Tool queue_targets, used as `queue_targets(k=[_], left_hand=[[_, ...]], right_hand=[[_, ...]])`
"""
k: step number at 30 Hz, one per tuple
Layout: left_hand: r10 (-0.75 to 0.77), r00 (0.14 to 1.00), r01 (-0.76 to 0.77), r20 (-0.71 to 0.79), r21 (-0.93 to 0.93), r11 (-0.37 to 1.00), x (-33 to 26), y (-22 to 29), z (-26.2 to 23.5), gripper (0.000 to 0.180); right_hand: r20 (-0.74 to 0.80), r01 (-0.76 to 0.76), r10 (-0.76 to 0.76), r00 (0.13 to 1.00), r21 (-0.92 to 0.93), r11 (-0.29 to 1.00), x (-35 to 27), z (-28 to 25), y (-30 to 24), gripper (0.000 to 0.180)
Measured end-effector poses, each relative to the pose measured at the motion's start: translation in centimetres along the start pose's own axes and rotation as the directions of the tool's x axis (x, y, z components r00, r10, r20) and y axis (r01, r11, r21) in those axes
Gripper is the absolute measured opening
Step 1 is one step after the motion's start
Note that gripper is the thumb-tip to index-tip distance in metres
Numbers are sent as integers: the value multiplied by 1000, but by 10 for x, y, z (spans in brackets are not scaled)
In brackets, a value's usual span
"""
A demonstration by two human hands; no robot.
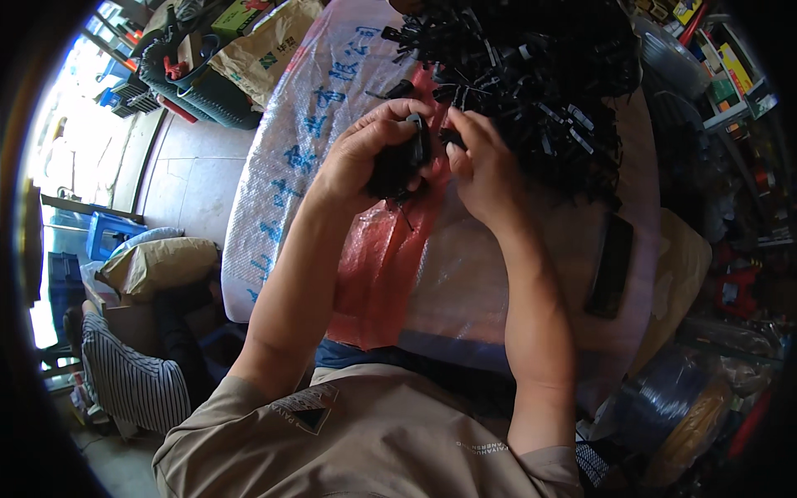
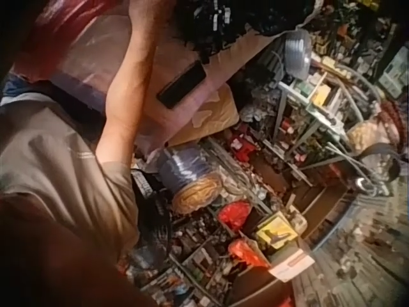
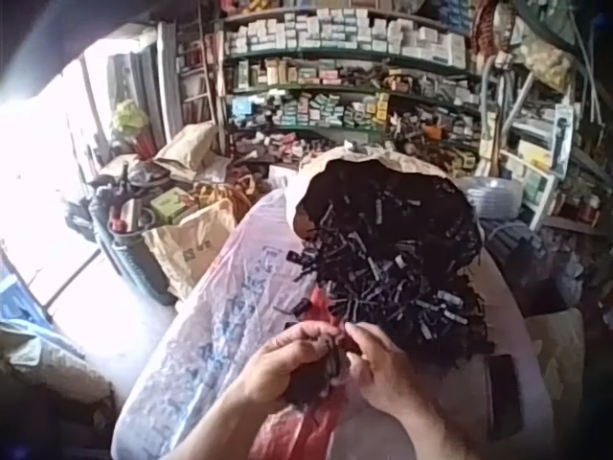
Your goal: Manually assembling small black plastic components by hand at a workbench.
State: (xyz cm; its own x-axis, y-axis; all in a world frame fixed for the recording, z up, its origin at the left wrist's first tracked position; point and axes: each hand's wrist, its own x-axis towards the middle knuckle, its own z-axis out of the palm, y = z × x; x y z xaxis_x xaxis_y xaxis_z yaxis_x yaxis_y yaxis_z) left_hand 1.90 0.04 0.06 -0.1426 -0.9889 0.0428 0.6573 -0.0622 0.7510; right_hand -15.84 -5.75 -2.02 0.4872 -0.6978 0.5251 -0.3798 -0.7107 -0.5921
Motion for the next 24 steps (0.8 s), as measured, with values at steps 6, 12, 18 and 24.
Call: queue_targets(k=[6, 12, 18, 24], left_hand=[[193, 973, -178, -123, 125, 976, -6, 28, -20, 18], [575, 776, -228, -260, 734, 640, -25, 128, -75, 19], [709, 666, 202, -232, 971, 128, -39, 180, -188, 33], [568, 814, 21, -120, 984, 178, -8, 103, -103, 33]], right_hand=[[77, 113, -100, 992, -180, 977, -10, 9, 5, 19], [31, 54, -54, 998, 0, 999, -10, -13, -6, 19], [224, -273, 228, 947, 193, 943, -10, -17, -13, 19], [109, -182, 157, 982, 290, 939, -8, -28, -17, 19]])
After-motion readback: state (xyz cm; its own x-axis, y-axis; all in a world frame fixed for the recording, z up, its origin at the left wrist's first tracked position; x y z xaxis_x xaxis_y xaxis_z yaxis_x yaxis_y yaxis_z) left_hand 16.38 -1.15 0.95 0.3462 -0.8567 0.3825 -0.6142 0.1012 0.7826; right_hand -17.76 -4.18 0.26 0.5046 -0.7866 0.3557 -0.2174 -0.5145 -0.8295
